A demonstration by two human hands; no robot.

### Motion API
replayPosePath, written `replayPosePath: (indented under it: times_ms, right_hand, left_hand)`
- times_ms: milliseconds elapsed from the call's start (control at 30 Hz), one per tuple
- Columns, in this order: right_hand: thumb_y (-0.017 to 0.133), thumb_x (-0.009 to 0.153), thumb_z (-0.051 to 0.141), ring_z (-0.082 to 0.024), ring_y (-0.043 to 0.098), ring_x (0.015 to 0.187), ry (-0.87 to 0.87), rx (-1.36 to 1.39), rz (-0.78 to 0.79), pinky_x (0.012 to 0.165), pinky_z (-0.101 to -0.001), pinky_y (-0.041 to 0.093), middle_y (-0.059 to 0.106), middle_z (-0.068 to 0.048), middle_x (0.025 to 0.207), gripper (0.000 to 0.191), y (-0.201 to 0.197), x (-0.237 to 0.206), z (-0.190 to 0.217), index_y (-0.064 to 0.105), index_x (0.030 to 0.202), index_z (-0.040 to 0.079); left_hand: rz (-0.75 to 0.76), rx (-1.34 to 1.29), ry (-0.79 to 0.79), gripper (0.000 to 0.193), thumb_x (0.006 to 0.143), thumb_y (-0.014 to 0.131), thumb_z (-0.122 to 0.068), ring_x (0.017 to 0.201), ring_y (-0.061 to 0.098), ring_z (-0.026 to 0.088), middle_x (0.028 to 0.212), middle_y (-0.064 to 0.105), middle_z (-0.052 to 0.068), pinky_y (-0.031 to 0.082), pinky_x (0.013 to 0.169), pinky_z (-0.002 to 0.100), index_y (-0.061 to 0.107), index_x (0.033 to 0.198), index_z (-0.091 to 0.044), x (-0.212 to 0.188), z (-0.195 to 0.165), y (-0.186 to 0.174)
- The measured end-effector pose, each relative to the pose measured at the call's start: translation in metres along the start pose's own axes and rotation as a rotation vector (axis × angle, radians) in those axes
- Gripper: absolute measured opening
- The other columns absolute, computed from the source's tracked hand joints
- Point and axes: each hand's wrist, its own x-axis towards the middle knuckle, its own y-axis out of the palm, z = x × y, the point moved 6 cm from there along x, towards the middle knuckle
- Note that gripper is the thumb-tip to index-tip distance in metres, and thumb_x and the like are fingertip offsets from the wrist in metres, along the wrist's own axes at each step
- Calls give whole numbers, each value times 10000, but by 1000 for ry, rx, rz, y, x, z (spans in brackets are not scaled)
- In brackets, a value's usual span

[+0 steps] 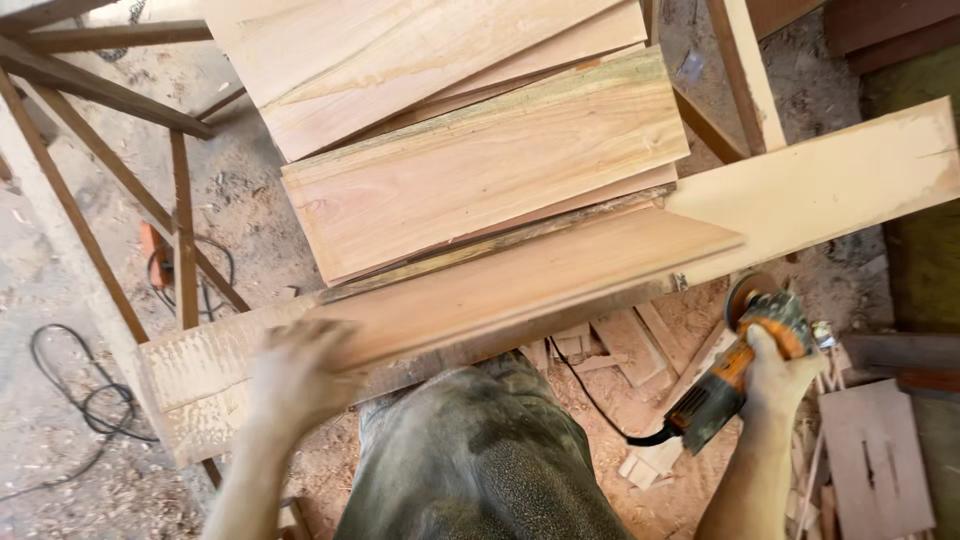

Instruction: The person uses an angle grinder with a sanding disc to smooth the surface of several wooden planks. They hold each plank with one hand and move the tool across the surface with the other, then place the finished plank on a stack.

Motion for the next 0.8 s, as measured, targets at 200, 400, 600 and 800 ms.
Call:
replayPosePath:
  times_ms: [200, 400, 600, 800]
  right_hand:
    - [756, 923, 41, -265, 687, 752, 347, 228, -64, 597, -442, 609, 646, -170, 1068, 487, -18, -108, -55, 445, 1287, -48]
    - [772, 950, 102, -299, 682, 763, 467, 97, -176, 597, -453, 603, 634, -205, 1068, 526, -80, -214, -97, 445, 1327, -63]
    - [781, 905, 72, -316, 704, 795, 470, 48, -296, 609, -491, 624, 611, -239, 1125, 678, -119, -294, -111, 260, 1326, -27]
    - [786, 930, 75, -326, 693, 758, 479, 29, -290, 585, -477, 613, 604, -270, 1096, 650, -113, -340, -116, 245, 1278, -11]
  left_hand:
    - [129, 348, 477, 936, 799, 551, 26, 1521, 75, 421, 1683, 70, 188, 85, 1194, 646, 134, 1624, -120, 9, -80, 93]
    - [-171, 209, 496, 764, 890, 534, -66, 1520, 48, 481, 1675, 63, 195, 105, 1063, 860, 215, 1583, -121, 1, -76, 147]
    - [-144, 224, 369, 761, 920, 501, -103, 1540, 39, 454, 1702, 54, 73, 105, 999, 930, 208, 1610, -235, -4, -32, 179]
    - [-100, 162, 243, 824, 891, 559, -142, 1543, 10, 442, 1692, 10, 29, 51, 1027, 931, 176, 1599, -314, -26, 35, 195]
